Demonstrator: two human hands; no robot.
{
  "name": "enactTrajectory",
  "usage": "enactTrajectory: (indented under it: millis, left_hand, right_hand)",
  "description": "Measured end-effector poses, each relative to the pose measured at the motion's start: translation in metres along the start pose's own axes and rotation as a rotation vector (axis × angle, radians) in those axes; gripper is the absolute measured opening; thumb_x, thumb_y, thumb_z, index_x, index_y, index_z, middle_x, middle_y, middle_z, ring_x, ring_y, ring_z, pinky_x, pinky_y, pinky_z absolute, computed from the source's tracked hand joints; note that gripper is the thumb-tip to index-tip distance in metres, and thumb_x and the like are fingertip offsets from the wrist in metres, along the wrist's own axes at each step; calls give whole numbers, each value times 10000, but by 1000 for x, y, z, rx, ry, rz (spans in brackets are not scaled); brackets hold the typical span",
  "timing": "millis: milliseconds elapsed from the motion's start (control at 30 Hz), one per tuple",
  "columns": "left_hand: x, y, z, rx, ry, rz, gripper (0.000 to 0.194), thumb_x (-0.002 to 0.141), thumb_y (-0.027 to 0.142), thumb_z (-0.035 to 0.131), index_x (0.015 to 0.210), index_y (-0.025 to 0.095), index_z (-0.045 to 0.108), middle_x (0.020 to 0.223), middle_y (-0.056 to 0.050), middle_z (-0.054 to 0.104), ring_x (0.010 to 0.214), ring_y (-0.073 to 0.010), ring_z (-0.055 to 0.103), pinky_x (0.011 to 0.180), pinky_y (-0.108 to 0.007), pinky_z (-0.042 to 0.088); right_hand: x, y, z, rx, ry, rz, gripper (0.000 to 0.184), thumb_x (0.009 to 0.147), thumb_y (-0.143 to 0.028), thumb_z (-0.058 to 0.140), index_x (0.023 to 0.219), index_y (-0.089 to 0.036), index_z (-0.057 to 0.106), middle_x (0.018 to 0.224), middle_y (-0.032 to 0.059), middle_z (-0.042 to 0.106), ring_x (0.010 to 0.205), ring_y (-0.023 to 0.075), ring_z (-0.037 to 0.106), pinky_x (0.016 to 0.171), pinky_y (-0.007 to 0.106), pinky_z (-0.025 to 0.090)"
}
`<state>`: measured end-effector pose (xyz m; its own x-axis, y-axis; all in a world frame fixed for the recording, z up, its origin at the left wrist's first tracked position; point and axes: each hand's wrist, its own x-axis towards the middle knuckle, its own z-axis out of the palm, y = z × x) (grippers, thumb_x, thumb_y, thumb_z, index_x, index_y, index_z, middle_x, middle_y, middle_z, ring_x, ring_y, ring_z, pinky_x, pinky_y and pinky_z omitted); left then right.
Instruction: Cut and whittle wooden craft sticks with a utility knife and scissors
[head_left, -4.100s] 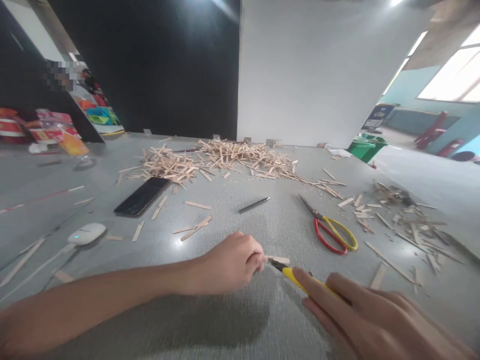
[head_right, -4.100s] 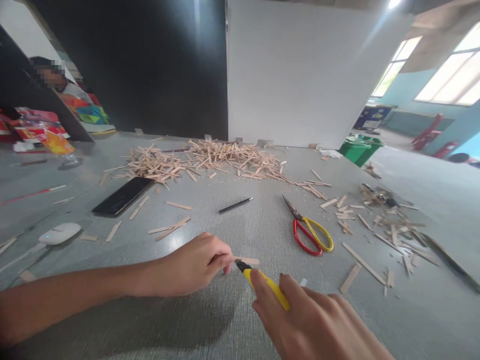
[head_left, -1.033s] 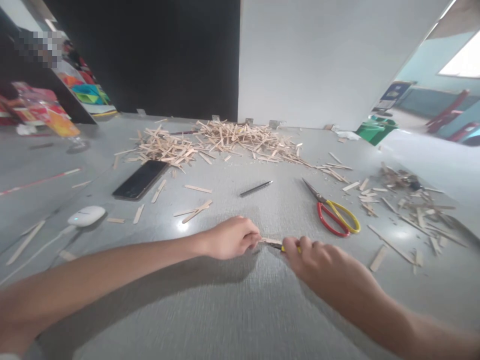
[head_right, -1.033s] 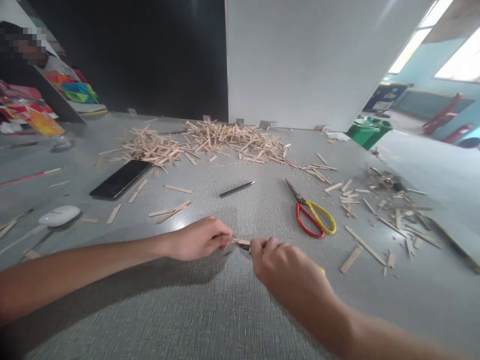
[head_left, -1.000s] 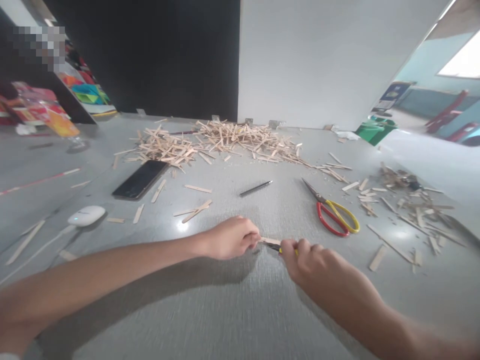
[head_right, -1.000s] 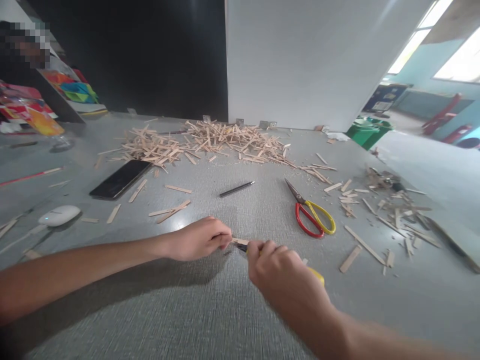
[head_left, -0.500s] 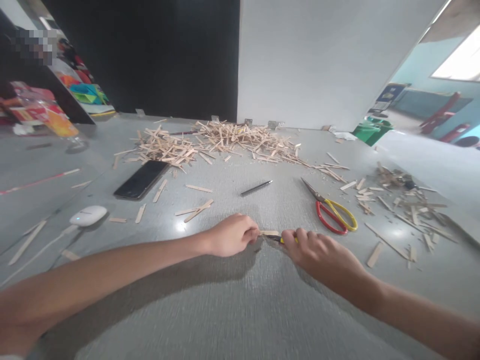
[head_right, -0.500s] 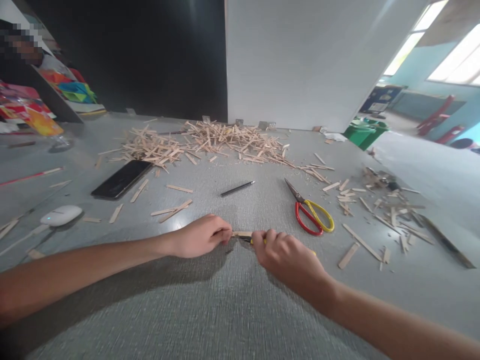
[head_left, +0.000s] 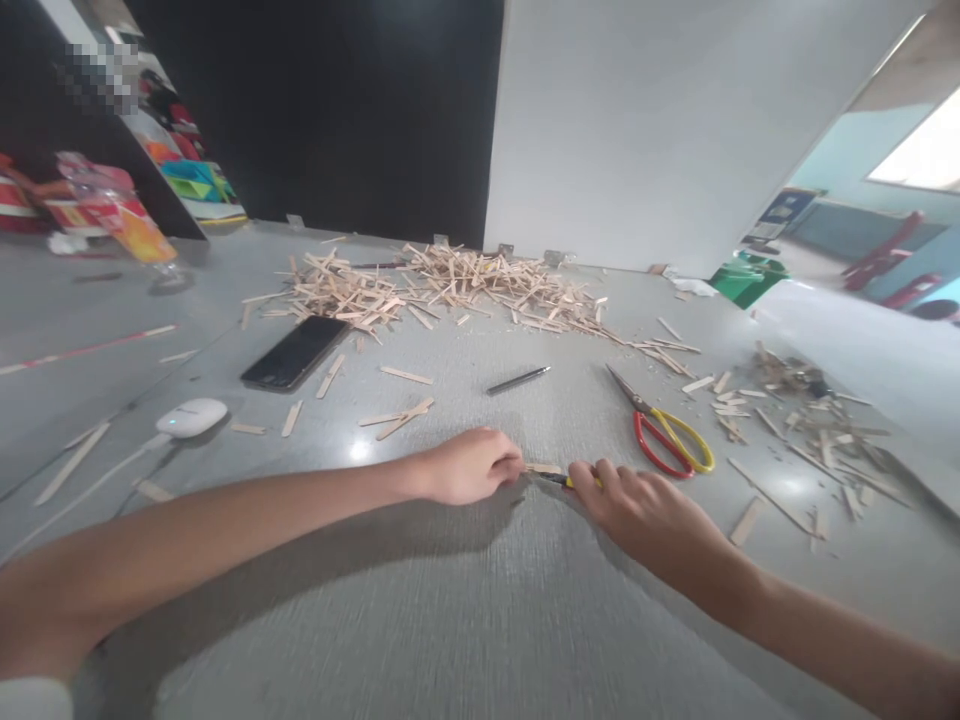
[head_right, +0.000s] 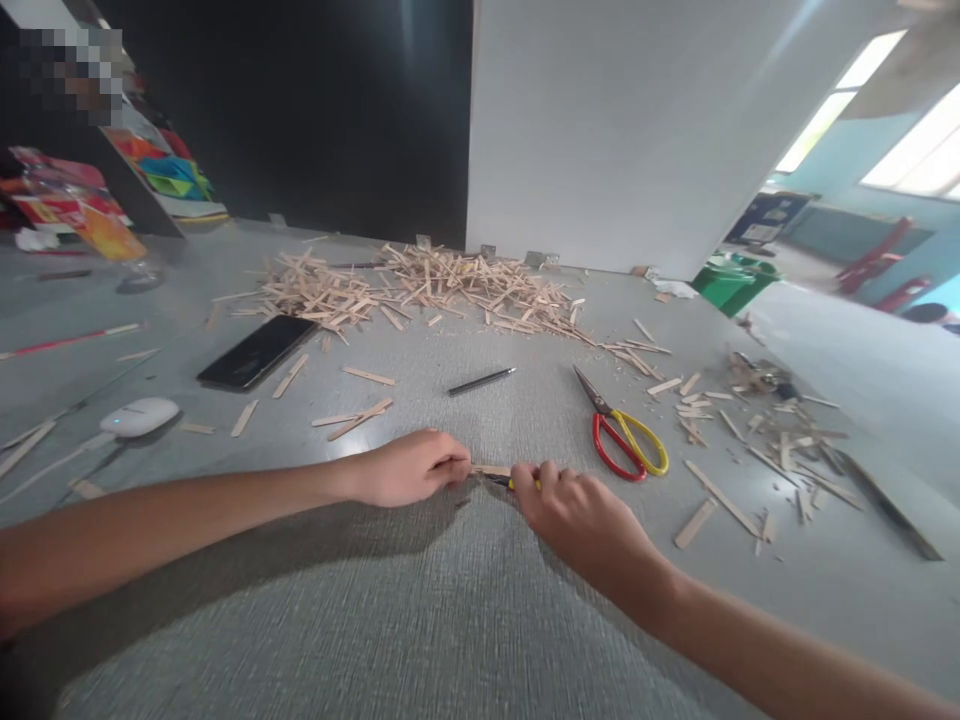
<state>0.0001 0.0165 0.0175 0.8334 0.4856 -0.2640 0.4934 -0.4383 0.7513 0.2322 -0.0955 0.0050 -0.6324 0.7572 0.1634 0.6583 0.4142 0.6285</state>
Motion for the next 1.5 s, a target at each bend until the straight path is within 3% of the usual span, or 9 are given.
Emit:
enactTrajectory:
  millis: [133,233,467,633,833,1000,1233,1333,1500]
  left_hand:
    - [-2,0,-8,-109,-136,-44,218,1095,358,388,973,214,500,663,52,560,487,-118,491,517,-235,393]
    - [-1,-2,-8,-145,-169,-66,250,1101,347,352,956,211,504,651,53,552,444,-107,490,477,-222,400]
    - [2,-5,-1,-62,-52,-43,287,1060,240,376,823,196,532,623,34,534,472,-112,491,500,-230,365]
    - [5,-6,0,25,-4,18,275,1023,180,445,765,184,542,641,18,561,589,-125,525,598,-241,365]
    - [3,-8,2,68,22,47,238,1002,173,448,775,197,516,649,25,574,586,-127,514,582,-245,330]
    - [3,-6,3,93,39,56,258,1004,170,440,756,194,510,659,8,590,583,-132,521,583,-255,332]
    - [0,-8,6,100,65,90,255,999,160,446,752,197,497,642,31,560,577,-121,489,598,-249,323]
    - [-2,-6,9,104,132,92,277,1024,179,422,757,197,492,620,41,510,570,-122,457,600,-254,312]
    - [-10,5,5,115,311,83,320,1099,255,316,935,179,580,654,39,524,570,-130,464,615,-270,330]
  right_hand:
    - [-4,1,-5,-54,-28,28,297,913,86,483,885,-177,618,656,12,581,500,183,614,484,340,274]
    - [-2,4,-7,-31,-23,6,260,913,60,513,881,-172,626,649,15,588,490,185,620,482,345,266]
    - [10,19,3,18,-139,-108,153,967,-65,586,878,-184,620,636,23,640,445,182,585,459,353,158]
    - [12,25,11,84,-103,-140,195,1007,-54,509,913,-195,605,658,12,653,471,171,571,492,359,185]
    - [15,9,-1,-60,-171,-48,317,853,113,475,822,-171,613,621,48,623,481,192,590,485,363,145]
    - [17,28,12,62,-97,-173,249,933,24,485,885,-197,590,636,0,617,445,170,575,481,360,144]
    - [19,-1,-18,-66,-233,-63,333,887,104,449,818,-161,639,631,52,604,499,189,601,452,325,212]
    - [17,-4,-26,85,-249,94,225,964,-11,518,909,-171,667,721,67,659,562,213,651,471,321,309]
    - [4,30,-45,764,-285,318,248,1070,-297,502,891,-234,662,835,38,730,710,210,726,613,324,510]
